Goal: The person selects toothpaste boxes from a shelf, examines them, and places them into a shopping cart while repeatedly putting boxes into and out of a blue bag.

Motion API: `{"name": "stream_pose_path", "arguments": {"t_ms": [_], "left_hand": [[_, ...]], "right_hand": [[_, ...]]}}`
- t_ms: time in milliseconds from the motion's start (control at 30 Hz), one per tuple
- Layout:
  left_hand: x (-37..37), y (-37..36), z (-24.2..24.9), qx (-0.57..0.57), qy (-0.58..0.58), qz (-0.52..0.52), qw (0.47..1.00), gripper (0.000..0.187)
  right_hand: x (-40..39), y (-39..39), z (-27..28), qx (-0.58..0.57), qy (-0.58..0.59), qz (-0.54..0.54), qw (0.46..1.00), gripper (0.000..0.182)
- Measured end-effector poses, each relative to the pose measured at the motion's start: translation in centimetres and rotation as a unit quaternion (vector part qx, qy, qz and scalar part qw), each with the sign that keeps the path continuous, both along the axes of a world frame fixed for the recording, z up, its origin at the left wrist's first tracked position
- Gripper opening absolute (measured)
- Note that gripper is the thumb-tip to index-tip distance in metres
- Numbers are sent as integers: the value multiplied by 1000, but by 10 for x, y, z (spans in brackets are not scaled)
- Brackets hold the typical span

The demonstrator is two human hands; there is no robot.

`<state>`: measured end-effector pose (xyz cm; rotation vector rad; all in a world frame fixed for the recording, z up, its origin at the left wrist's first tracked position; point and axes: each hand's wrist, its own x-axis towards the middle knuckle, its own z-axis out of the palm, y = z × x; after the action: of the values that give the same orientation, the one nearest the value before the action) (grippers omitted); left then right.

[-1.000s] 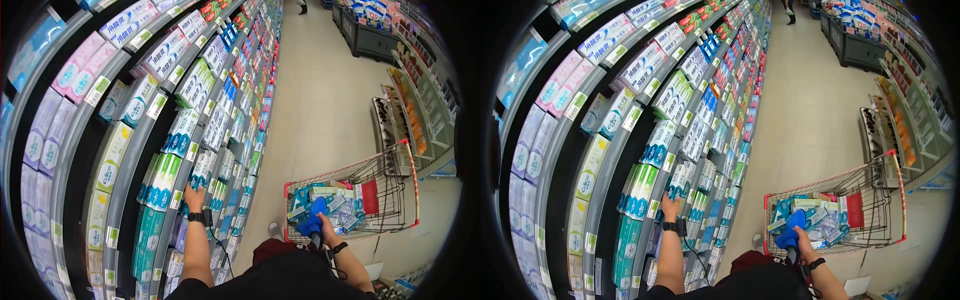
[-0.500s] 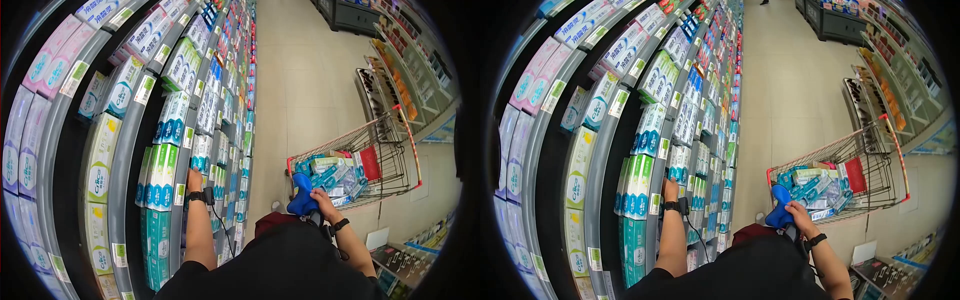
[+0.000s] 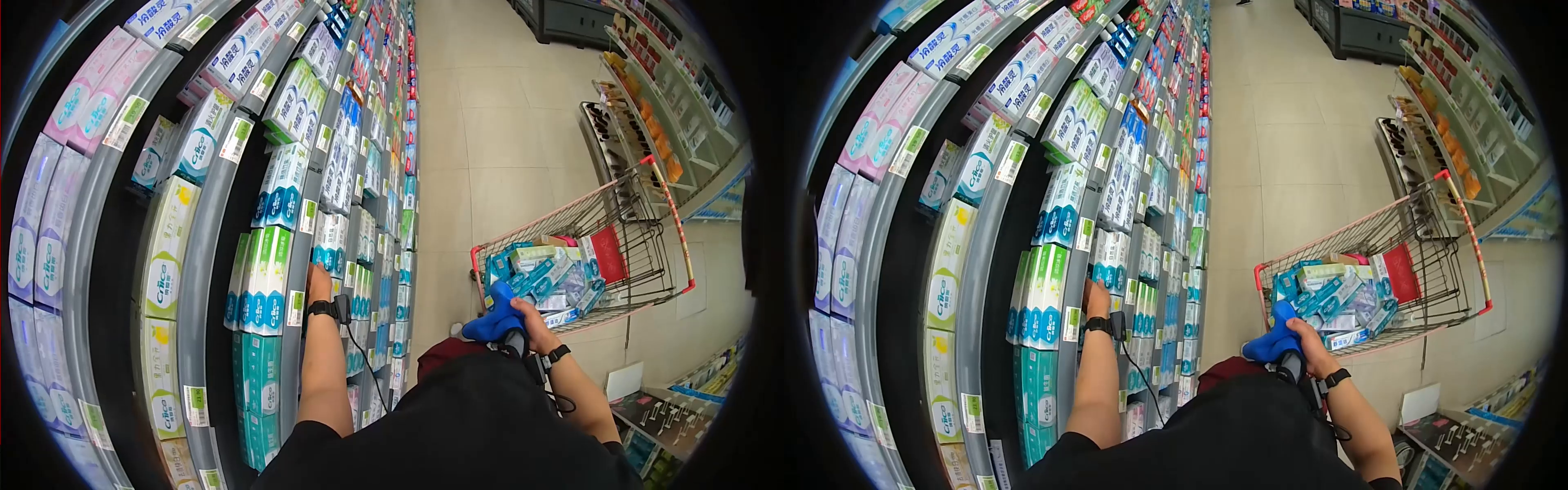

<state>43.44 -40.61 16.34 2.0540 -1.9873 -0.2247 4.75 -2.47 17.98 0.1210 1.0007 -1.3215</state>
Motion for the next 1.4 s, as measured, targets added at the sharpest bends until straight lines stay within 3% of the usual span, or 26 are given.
{"name": "stream_pose_path", "arguments": {"t_ms": [133,200,267,333,367,567,733,900,967,1033,1067,1133,1200,1267,1300,1333,1400], "left_hand": [[-11,10,22,8,-5,-19,1000,47],[-18,14,34,19,-1,-19,1000,46],[-10,4,12,-31,-15,-14,999,46],[-16,11,22,-48,4,-18,999,44],[-21,15,35,12,10,-11,1000,44],[-5,0,8,15,-63,-7,998,50],[-24,17,48,46,-34,-15,998,53],[-10,4,23,-6,-25,-21,999,54],[-27,19,49,22,-15,4,1000,54],[-23,17,51,54,-37,-9,998,58],[-11,9,30,56,-63,-7,996,60],[7,-1,-9,-77,-90,-59,991,66],[-57,44,62,-8,-95,12,995,71],[-71,67,46,-184,-185,-104,960,72],[-81,79,39,-193,-172,-157,953,62],[-92,89,30,-175,-152,-214,949,60],[-115,114,17,-139,-111,-314,933,56]], "right_hand": [[9,2,8,18,-7,-18,1000,25],[12,6,-15,7,-7,-18,1000,25],[17,5,-10,9,-32,-25,999,18],[19,7,-12,27,-3,-17,999,16],[21,8,-13,23,8,-14,1000,16],[29,3,-10,8,41,-9,999,14],[29,1,-16,6,46,-5,999,12],[26,-3,-19,-3,40,3,999,12],[26,-4,-17,-6,68,16,998,11],[26,-6,-7,3,140,42,989,11],[24,-2,-18,-11,109,68,992,14],[27,4,-35,-33,208,98,973,20],[28,14,-68,-2,304,124,945,25],[28,22,-65,24,291,89,952,31],[27,31,-91,20,330,85,940,42],[19,36,-67,58,390,118,911,56],[2,56,-71,72,537,191,818,61]]}}
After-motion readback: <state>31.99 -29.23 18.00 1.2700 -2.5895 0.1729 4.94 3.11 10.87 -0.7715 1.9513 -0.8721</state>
